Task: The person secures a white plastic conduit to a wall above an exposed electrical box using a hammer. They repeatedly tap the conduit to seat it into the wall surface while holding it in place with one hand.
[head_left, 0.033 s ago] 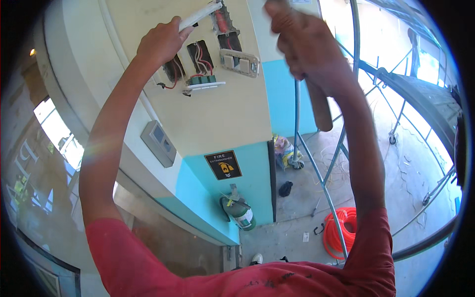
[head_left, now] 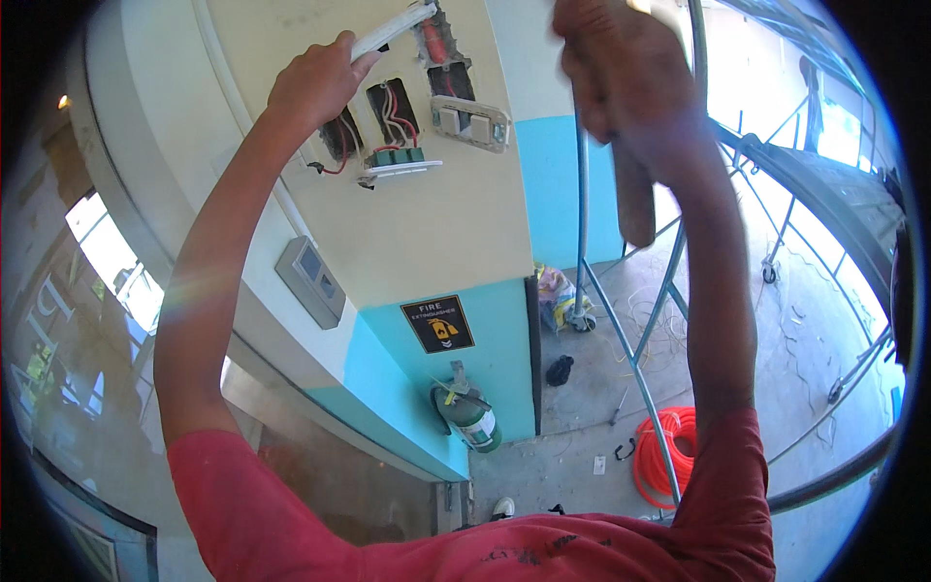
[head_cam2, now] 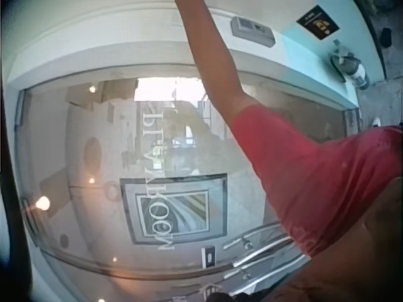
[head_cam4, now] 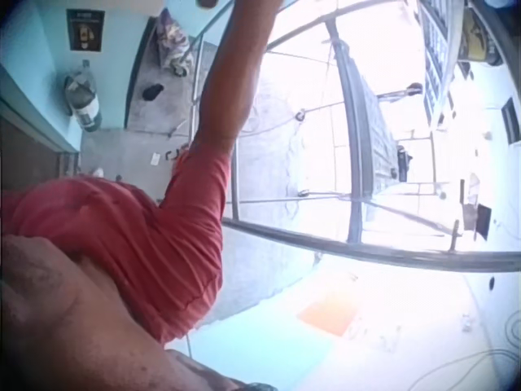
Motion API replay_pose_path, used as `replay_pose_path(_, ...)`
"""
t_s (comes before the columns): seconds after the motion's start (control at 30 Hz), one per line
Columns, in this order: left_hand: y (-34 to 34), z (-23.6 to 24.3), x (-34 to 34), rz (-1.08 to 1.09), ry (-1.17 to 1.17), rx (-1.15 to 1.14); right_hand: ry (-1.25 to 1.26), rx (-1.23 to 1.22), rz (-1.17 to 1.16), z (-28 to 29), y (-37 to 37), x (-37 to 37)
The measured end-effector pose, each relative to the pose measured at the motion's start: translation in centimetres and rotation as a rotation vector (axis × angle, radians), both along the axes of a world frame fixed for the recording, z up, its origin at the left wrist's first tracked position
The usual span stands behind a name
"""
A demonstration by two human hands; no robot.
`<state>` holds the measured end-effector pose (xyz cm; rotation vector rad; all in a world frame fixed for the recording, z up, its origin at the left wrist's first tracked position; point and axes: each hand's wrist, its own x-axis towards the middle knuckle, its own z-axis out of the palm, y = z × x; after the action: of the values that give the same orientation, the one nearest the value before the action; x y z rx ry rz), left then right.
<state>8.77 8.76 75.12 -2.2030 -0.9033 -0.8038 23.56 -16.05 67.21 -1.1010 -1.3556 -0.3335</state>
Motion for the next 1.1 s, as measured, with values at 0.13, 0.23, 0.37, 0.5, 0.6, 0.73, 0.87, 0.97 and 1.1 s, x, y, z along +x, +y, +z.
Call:
replay_pose_path(0.13, -0.6, 0.0, 0.2, -0.038, -0.034, 0.018, -0.16, 0.527, 0.413, 2.2, 0.6, 0.3)
replay_pose_path(0.23, 0.0, -0.1, 0.6, -0.029, -0.005, 0.058, 0.145, 0.326, -0.175, -1.9, 9.6, 2.3)
replay_pose_path(0.37, 1.1, -0.4, -0.3, -0.019, 0.003, 0.07, 0.398, -0.374, 0.204, -1.9, 7.4, 1.7)
replay_pose_path(0.5, 0.5, 0.0, 0.4, -0.029, -0.003, 0.015, 0.343, -0.157, 0.305, -0.2, 0.5, 3.3)
replay_pose_path(0.6, 0.1, -0.2, -0.1, -0.018, -0.02, -0.014, 0.231, 0.375, 0.392, 2.3, -1.8, 0.1)
replay_pose_path(0.73, -0.2, 0.0, 0.3, -0.031, -0.008, -0.014, 0.051, 0.302, -0.087, -2.2, 8.6, 4.3)
replay_pose_path(0.87, 0.9, 0.5, 0.1, -0.023, -0.019, 0.11, 0.495, -0.307, 0.366, -3.4, 8.6, 1.7)
replay_pose_path(0.97, 0.9, -0.4, 0.2, 0.013, 0.0, 0.068, 0.464, -0.33, 0.269, -4.1, 4.5, 1.8)
replay_pose_path(1.1, 1.1, -0.8, 0.2, -0.018, -0.029, 0.05, 0.508, -0.312, 0.247, -6.0, -0.3, 2.0)
